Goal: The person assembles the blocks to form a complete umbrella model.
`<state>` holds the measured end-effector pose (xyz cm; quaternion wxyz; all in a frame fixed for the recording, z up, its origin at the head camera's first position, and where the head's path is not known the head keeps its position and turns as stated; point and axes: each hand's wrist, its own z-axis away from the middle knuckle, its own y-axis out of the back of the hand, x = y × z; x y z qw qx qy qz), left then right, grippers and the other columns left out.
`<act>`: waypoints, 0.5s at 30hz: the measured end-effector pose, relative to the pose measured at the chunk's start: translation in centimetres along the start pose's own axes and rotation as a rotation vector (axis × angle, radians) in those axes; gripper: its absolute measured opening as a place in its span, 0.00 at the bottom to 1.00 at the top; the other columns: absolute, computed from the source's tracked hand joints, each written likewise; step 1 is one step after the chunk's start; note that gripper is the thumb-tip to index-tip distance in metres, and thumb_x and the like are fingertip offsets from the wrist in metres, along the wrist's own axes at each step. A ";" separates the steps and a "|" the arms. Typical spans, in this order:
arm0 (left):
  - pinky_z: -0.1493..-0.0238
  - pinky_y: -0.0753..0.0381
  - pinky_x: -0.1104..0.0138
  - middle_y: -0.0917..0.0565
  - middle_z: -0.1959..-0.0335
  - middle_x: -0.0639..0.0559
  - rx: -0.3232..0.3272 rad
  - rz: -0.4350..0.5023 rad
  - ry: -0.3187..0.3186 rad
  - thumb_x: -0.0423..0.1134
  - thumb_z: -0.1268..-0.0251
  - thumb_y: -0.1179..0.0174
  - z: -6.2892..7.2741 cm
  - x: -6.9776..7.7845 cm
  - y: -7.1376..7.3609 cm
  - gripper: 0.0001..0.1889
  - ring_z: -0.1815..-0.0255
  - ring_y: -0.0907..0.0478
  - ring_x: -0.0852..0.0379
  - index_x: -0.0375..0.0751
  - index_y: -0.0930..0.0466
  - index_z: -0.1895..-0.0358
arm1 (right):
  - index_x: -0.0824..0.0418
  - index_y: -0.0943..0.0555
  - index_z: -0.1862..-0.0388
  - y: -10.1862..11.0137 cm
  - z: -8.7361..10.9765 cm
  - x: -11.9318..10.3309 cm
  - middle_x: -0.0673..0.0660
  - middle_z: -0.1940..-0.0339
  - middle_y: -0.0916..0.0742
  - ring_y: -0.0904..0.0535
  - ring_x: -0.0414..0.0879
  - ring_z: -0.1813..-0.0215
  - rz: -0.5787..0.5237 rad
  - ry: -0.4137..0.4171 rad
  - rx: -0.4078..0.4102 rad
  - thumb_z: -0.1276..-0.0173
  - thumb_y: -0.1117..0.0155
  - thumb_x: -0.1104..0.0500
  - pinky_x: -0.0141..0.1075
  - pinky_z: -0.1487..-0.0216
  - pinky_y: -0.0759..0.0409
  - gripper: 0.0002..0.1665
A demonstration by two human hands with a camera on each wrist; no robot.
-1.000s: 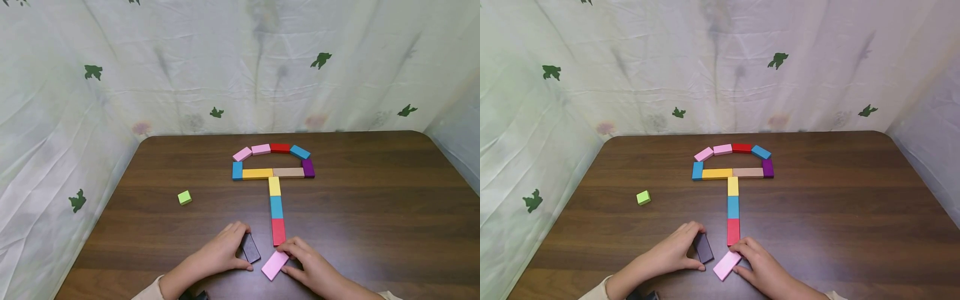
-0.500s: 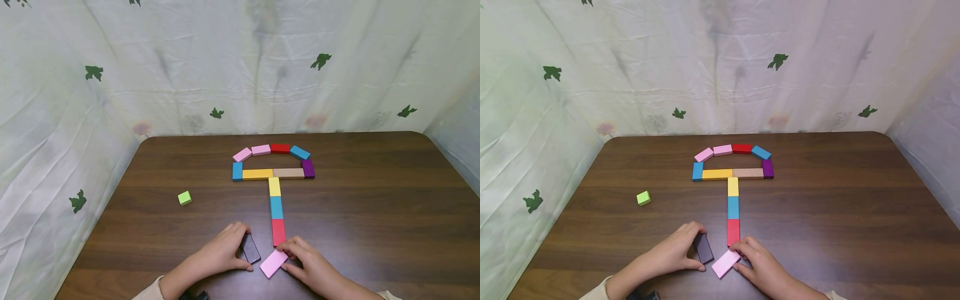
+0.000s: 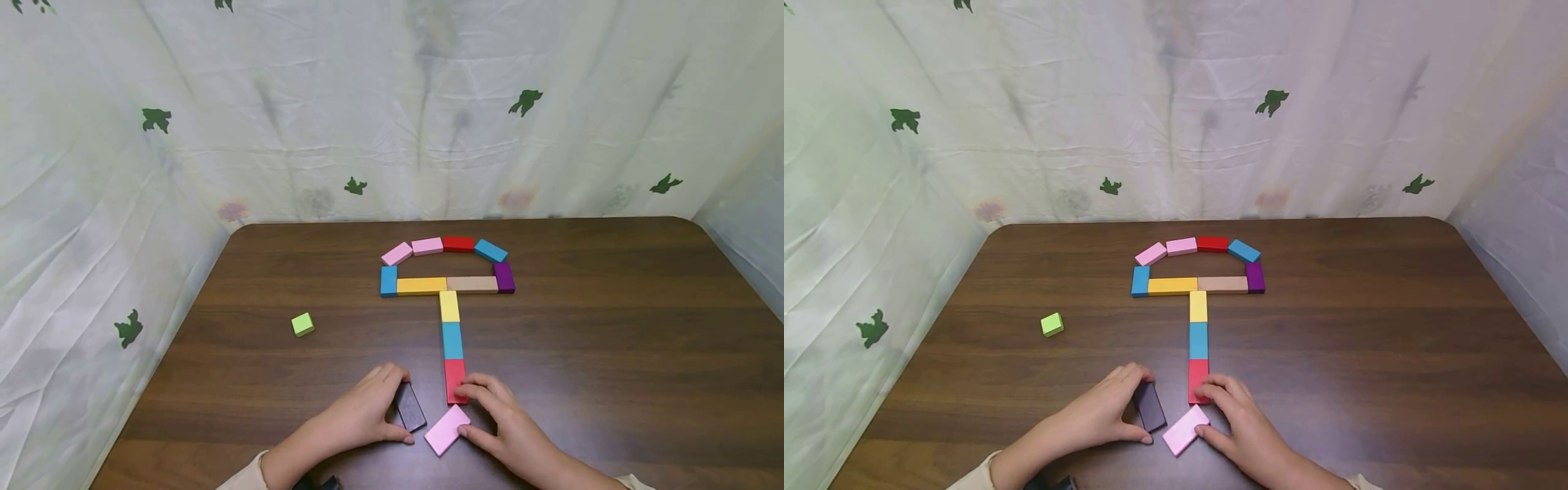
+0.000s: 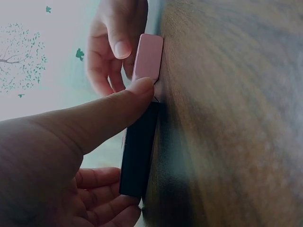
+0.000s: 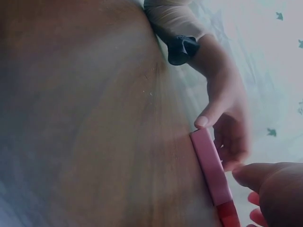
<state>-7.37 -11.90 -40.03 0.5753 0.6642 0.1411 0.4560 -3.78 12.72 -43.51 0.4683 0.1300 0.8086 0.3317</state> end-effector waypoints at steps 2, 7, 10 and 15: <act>0.52 0.32 0.67 0.30 0.59 0.55 0.004 -0.002 -0.004 0.57 0.62 0.30 0.0 0.0 0.0 0.36 0.58 0.34 0.59 0.40 0.33 0.52 | 0.54 0.24 0.48 0.0 0.0 0.0 0.47 0.44 0.27 0.32 0.42 0.45 0.015 0.007 -0.003 0.51 0.28 0.58 0.33 0.47 0.31 0.29; 0.52 0.32 0.67 0.30 0.59 0.55 0.005 -0.004 -0.001 0.57 0.62 0.30 0.0 0.0 -0.1 0.36 0.58 0.34 0.59 0.40 0.33 0.52 | 0.56 0.24 0.47 0.0 0.0 0.1 0.49 0.41 0.27 0.31 0.45 0.43 0.035 0.035 -0.008 0.50 0.29 0.58 0.36 0.47 0.30 0.29; 0.52 0.31 0.67 0.30 0.58 0.55 0.006 -0.004 0.003 0.57 0.62 0.30 0.0 0.0 -0.1 0.36 0.58 0.34 0.59 0.40 0.33 0.52 | 0.56 0.23 0.48 0.0 0.1 0.1 0.49 0.42 0.26 0.31 0.45 0.43 0.048 0.036 -0.007 0.50 0.28 0.58 0.39 0.49 0.29 0.28; 0.51 0.32 0.67 0.30 0.58 0.54 0.003 -0.006 0.010 0.57 0.61 0.31 0.0 0.0 -0.2 0.36 0.57 0.34 0.59 0.40 0.33 0.51 | 0.55 0.23 0.48 0.0 0.0 0.0 0.49 0.42 0.26 0.30 0.45 0.44 0.052 0.020 -0.019 0.50 0.29 0.57 0.42 0.50 0.28 0.27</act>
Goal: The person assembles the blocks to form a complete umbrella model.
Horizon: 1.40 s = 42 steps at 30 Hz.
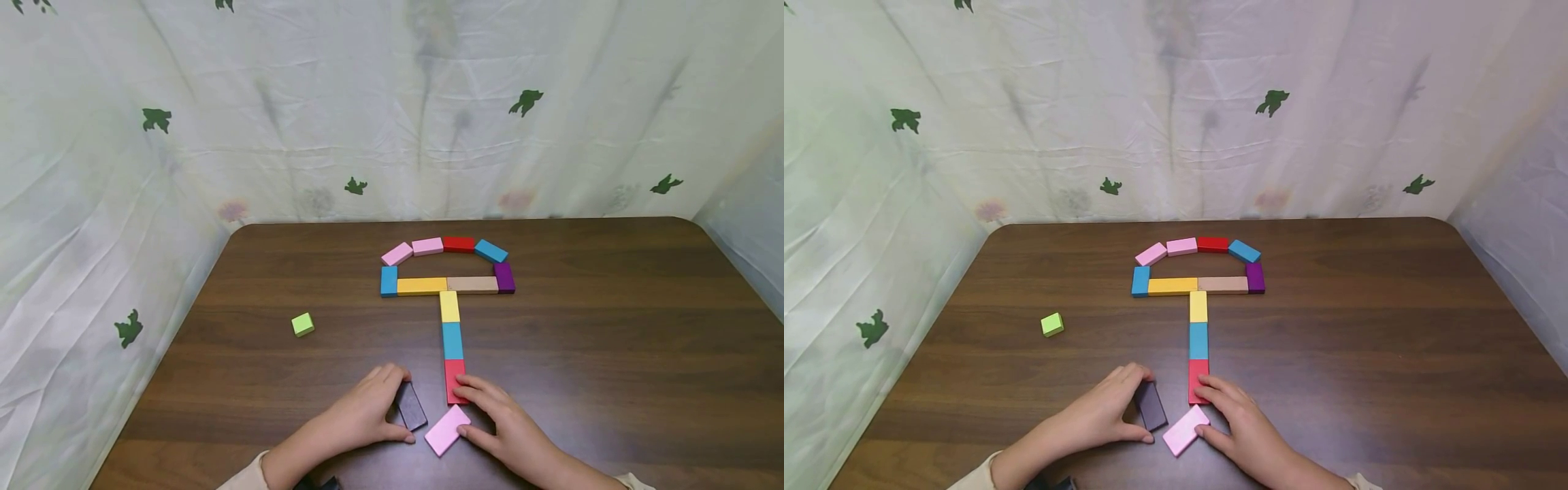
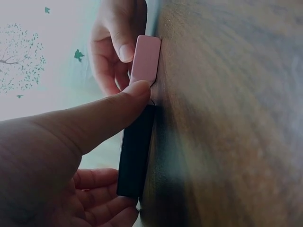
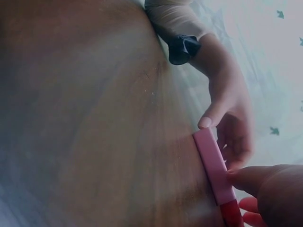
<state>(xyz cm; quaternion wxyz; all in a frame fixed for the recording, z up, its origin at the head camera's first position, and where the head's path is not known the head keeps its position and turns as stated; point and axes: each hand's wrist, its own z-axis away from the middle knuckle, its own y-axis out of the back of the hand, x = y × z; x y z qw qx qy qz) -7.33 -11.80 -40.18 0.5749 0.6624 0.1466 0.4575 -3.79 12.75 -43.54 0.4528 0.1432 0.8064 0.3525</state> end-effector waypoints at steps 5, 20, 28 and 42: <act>0.51 0.32 0.66 0.30 0.57 0.54 -0.004 -0.011 -0.006 0.58 0.60 0.32 0.0 0.0 -0.1 0.36 0.57 0.34 0.59 0.40 0.33 0.50 | 0.54 0.24 0.48 0.1 -0.1 -0.1 0.47 0.42 0.27 0.30 0.44 0.44 -0.016 -0.038 -0.029 0.48 0.29 0.55 0.42 0.49 0.28 0.26; 0.49 0.32 0.66 0.30 0.53 0.54 -0.021 -0.039 -0.067 0.61 0.56 0.37 0.1 0.0 -0.2 0.37 0.54 0.34 0.59 0.41 0.34 0.46 | 0.53 0.24 0.49 0.4 -0.4 -0.3 0.46 0.43 0.27 0.29 0.43 0.45 -0.030 -0.076 -0.058 0.48 0.29 0.53 0.42 0.49 0.28 0.26; 0.49 0.32 0.65 0.30 0.53 0.54 -0.027 -0.043 -0.065 0.63 0.56 0.38 0.2 0.1 -0.1 0.37 0.54 0.34 0.58 0.41 0.34 0.46 | 0.53 0.23 0.49 0.4 -0.5 -0.2 0.46 0.43 0.27 0.30 0.43 0.45 -0.036 -0.085 -0.063 0.49 0.29 0.54 0.42 0.49 0.28 0.26; 0.46 0.33 0.60 0.31 0.48 0.53 0.031 0.027 -0.078 0.64 0.54 0.40 0.2 -0.4 1.0 0.40 0.48 0.34 0.57 0.41 0.36 0.42 | 0.54 0.23 0.49 0.3 -0.4 -0.2 0.47 0.43 0.27 0.30 0.44 0.44 -0.016 -0.064 -0.054 0.49 0.29 0.54 0.43 0.48 0.28 0.26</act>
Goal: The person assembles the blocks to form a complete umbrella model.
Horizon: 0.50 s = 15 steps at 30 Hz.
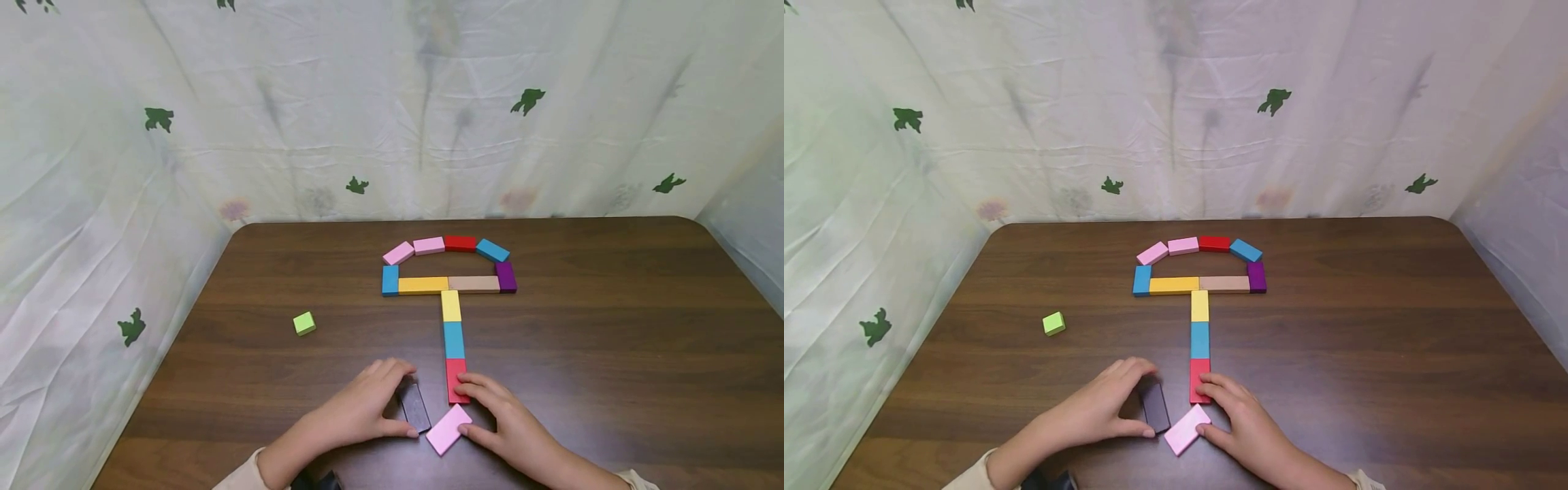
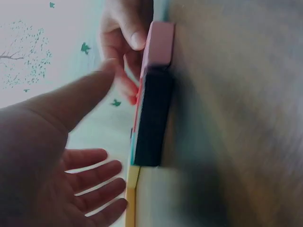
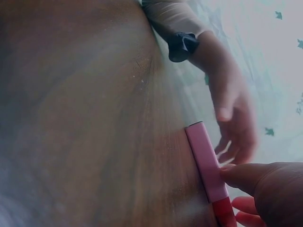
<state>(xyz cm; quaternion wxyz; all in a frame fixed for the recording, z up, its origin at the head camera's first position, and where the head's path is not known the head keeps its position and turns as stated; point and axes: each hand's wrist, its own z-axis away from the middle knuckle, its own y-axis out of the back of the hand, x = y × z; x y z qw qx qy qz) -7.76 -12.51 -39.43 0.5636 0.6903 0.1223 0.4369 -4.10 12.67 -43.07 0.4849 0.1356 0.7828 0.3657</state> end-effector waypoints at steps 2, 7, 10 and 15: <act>0.44 0.34 0.60 0.31 0.46 0.53 0.038 0.020 0.000 0.62 0.52 0.39 -0.1 -0.2 0.5 0.38 0.46 0.35 0.56 0.41 0.36 0.42 | 0.53 0.23 0.49 0.0 0.0 0.0 0.46 0.43 0.27 0.30 0.44 0.44 -0.003 -0.007 -0.003 0.49 0.29 0.54 0.43 0.48 0.29 0.26; 0.42 0.37 0.60 0.32 0.45 0.52 0.208 0.035 -0.016 0.55 0.51 0.35 -0.3 -1.6 2.0 0.36 0.43 0.37 0.56 0.41 0.37 0.41 | 0.53 0.24 0.49 0.0 0.0 0.1 0.46 0.43 0.27 0.30 0.44 0.44 -0.008 -0.001 0.002 0.49 0.29 0.54 0.42 0.48 0.29 0.26; 0.42 0.37 0.60 0.33 0.44 0.50 0.308 0.033 -0.026 0.51 0.53 0.33 -0.2 -2.9 2.8 0.36 0.42 0.38 0.55 0.39 0.37 0.41 | 0.54 0.24 0.49 0.0 0.1 0.2 0.47 0.43 0.27 0.30 0.44 0.45 -0.004 0.030 0.019 0.49 0.29 0.55 0.39 0.48 0.29 0.27; 0.42 0.38 0.57 0.33 0.43 0.47 0.394 0.019 0.003 0.46 0.55 0.31 0.1 -4.8 4.2 0.37 0.42 0.38 0.52 0.36 0.37 0.41 | 0.55 0.23 0.49 -0.1 0.1 0.2 0.48 0.44 0.26 0.29 0.44 0.45 -0.005 0.056 0.033 0.50 0.29 0.56 0.36 0.47 0.30 0.27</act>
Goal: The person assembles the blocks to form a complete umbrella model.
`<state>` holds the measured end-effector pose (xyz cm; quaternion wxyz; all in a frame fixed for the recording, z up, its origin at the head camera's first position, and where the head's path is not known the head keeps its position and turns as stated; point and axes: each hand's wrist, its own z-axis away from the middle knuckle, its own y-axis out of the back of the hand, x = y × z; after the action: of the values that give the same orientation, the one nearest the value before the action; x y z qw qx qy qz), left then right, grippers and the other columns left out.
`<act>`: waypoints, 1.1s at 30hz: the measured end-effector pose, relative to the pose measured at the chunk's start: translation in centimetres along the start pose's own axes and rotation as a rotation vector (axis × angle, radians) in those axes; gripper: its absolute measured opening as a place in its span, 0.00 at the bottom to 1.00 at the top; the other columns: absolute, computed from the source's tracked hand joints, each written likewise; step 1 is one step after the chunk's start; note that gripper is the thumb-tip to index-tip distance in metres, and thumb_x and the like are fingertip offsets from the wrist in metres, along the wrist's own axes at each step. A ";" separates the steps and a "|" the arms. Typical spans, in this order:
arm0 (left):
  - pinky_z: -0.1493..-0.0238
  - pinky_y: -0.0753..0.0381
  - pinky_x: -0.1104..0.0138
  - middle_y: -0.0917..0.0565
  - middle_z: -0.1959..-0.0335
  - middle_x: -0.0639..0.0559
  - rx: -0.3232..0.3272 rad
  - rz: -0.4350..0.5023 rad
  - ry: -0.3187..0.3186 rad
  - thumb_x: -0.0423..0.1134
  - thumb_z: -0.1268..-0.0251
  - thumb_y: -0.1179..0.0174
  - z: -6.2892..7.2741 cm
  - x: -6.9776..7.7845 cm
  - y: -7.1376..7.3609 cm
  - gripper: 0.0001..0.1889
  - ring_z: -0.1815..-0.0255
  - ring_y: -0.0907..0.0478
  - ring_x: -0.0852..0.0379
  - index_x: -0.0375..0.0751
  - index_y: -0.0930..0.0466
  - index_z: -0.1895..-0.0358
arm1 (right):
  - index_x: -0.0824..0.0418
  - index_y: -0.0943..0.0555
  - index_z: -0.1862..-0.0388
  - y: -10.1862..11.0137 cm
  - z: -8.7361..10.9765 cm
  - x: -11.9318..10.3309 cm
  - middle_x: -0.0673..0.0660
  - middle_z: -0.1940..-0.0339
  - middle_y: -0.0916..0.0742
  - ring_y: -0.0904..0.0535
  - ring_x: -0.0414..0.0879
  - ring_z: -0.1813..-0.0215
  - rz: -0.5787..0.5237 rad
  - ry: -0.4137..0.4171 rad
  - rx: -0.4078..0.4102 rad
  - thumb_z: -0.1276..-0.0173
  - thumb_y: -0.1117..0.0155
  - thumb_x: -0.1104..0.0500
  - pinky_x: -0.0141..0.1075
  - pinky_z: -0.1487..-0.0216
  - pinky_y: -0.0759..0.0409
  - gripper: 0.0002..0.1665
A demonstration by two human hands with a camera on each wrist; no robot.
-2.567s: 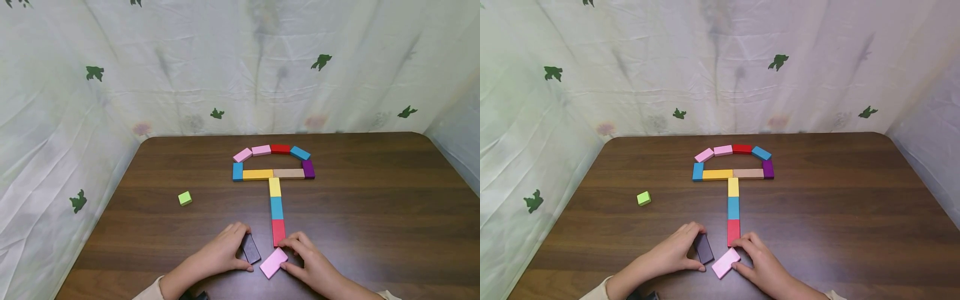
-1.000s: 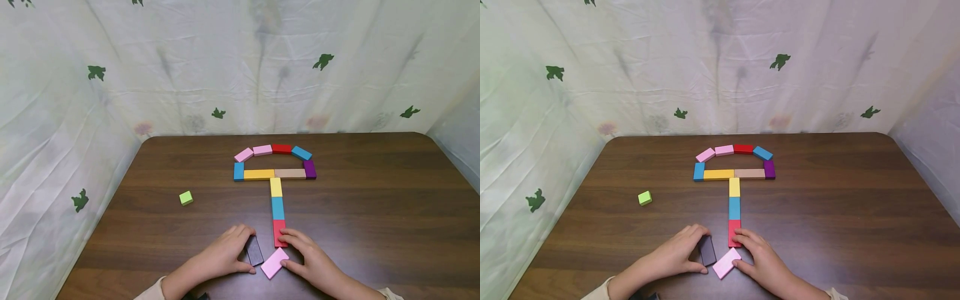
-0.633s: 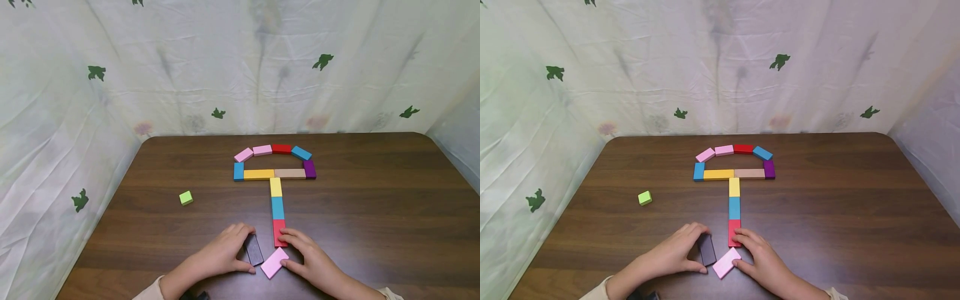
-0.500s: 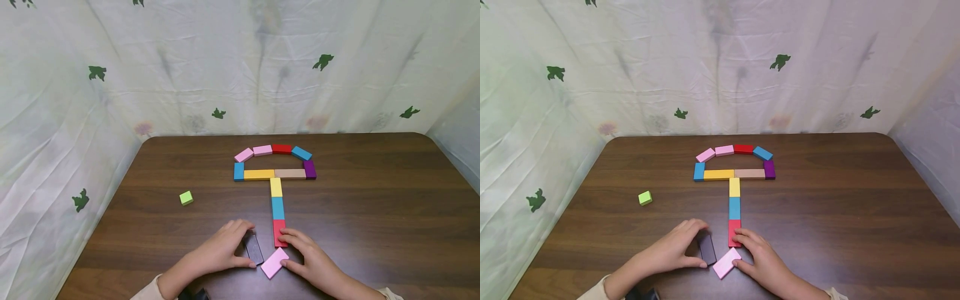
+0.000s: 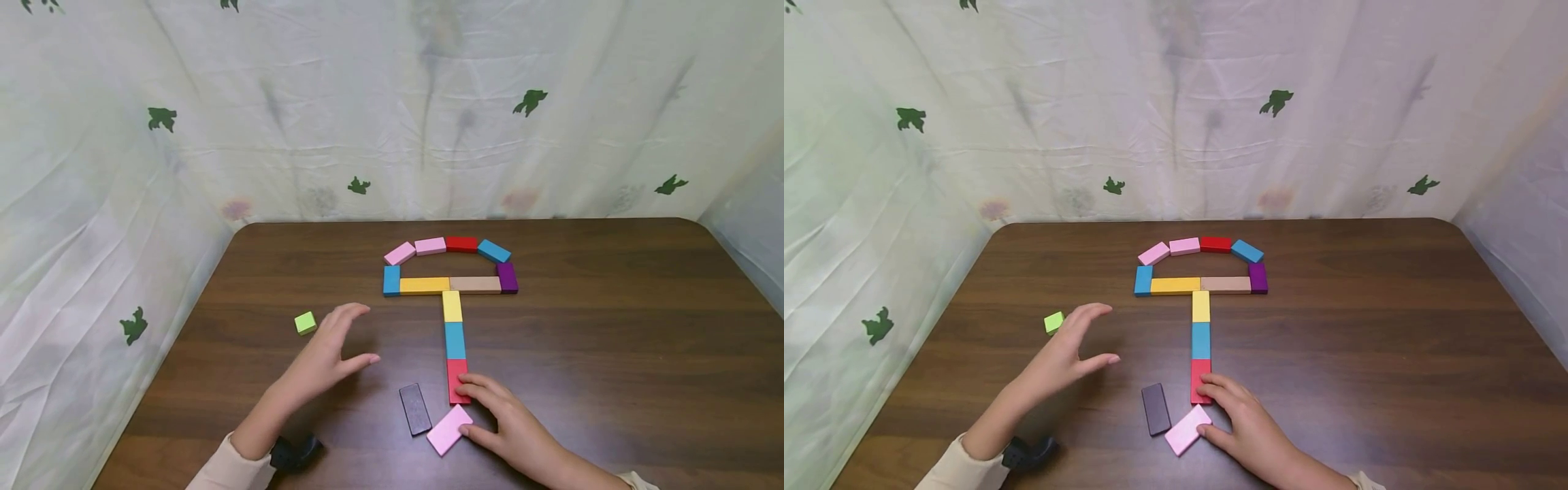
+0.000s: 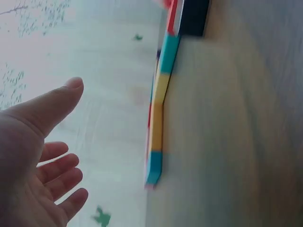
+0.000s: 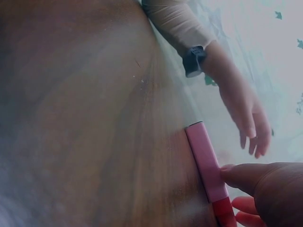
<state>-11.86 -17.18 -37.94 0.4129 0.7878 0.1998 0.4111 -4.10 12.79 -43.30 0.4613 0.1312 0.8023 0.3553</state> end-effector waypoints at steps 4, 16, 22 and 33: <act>0.43 0.38 0.56 0.33 0.43 0.45 0.027 -0.027 0.054 0.44 0.55 0.30 -0.1 -1.2 1.2 0.38 0.41 0.38 0.50 0.35 0.38 0.40 | 0.55 0.23 0.49 0.0 0.0 0.0 0.48 0.44 0.26 0.29 0.44 0.45 -0.004 0.004 0.003 0.50 0.28 0.56 0.34 0.47 0.31 0.27; 0.45 0.38 0.52 0.33 0.43 0.41 0.031 -0.033 0.202 0.41 0.55 0.30 0.4 -5.0 3.9 0.36 0.42 0.38 0.44 0.33 0.36 0.41 | 0.55 0.24 0.49 0.0 0.0 0.0 0.49 0.44 0.26 0.29 0.44 0.45 -0.011 0.023 0.017 0.50 0.28 0.57 0.29 0.45 0.34 0.27; 0.45 0.38 0.51 0.32 0.43 0.41 -0.019 -0.033 0.237 0.40 0.53 0.31 0.8 -6.7 4.5 0.35 0.41 0.37 0.45 0.33 0.36 0.41 | 0.55 0.24 0.49 0.0 0.0 0.0 0.49 0.44 0.26 0.29 0.44 0.45 -0.010 0.022 0.015 0.50 0.28 0.57 0.32 0.46 0.32 0.27; 0.45 0.38 0.49 0.31 0.44 0.38 -0.109 -0.027 0.305 0.38 0.50 0.33 1.6 -9.4 4.6 0.31 0.42 0.36 0.41 0.34 0.33 0.41 | 0.54 0.24 0.49 0.1 0.0 -0.1 0.48 0.43 0.26 0.29 0.44 0.45 -0.001 -0.005 -0.003 0.50 0.29 0.56 0.39 0.48 0.29 0.27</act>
<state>-16.10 -26.74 -39.24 0.4254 0.6897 0.2483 0.5307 -4.07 12.82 -43.20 0.4636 0.1313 0.8007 0.3559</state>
